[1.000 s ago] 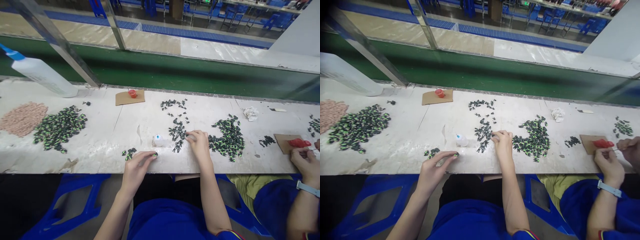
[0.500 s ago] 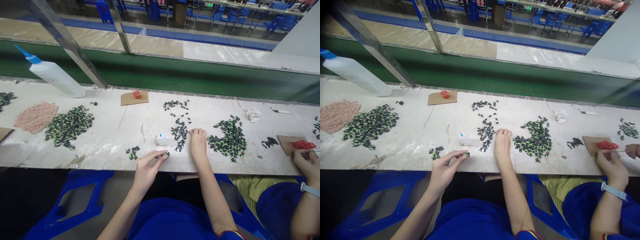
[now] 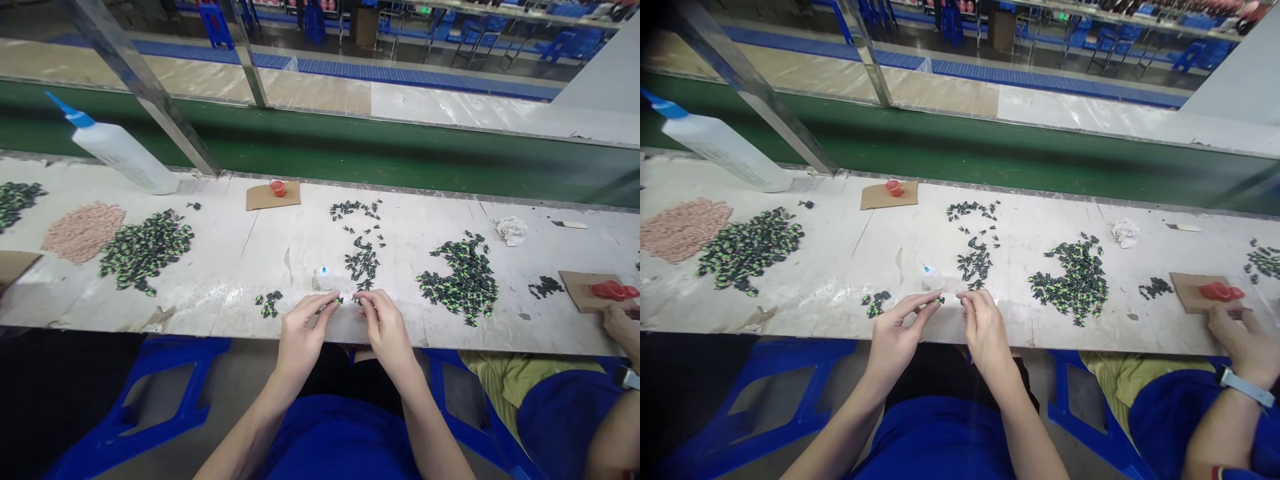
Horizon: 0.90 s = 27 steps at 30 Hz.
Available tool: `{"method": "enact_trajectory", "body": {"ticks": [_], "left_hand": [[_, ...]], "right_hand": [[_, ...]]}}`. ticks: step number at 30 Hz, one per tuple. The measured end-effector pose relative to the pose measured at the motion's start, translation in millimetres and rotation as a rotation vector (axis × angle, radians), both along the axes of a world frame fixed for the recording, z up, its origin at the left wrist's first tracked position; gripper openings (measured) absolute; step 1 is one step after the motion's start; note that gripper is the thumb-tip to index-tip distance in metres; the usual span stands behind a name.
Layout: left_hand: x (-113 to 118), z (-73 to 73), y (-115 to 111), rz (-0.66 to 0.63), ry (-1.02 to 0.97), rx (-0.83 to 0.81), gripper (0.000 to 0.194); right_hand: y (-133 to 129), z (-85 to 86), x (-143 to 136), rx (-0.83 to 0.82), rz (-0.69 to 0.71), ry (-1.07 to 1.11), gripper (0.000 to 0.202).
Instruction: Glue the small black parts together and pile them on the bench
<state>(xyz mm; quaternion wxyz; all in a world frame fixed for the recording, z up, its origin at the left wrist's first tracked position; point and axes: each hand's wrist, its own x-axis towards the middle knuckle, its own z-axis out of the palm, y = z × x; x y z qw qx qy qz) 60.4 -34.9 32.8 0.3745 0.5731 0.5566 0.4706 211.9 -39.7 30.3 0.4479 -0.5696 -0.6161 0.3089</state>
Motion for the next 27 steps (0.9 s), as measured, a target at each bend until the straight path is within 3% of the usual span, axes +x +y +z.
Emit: {"method": "enact_trajectory", "body": {"ticks": [5, 21, 27], "left_hand": [[0.5, 0.0, -2.2, -0.033, 0.036, -0.032, 0.018], [-1.3, 1.5, -0.8, -0.077, -0.035, -0.126, 0.018], [0.3, 3.4, -1.5, -0.077, -0.106, -0.158, 0.019]], "right_hand": [[-2.7, -7.1, -6.0, 0.034, -0.048, 0.117, 0.017], [-7.6, -7.7, -12.4, 0.232, -0.006, 0.04, 0.018], [-4.7, -6.7, -8.7, 0.1, 0.019, 0.194, 0.021]]}}
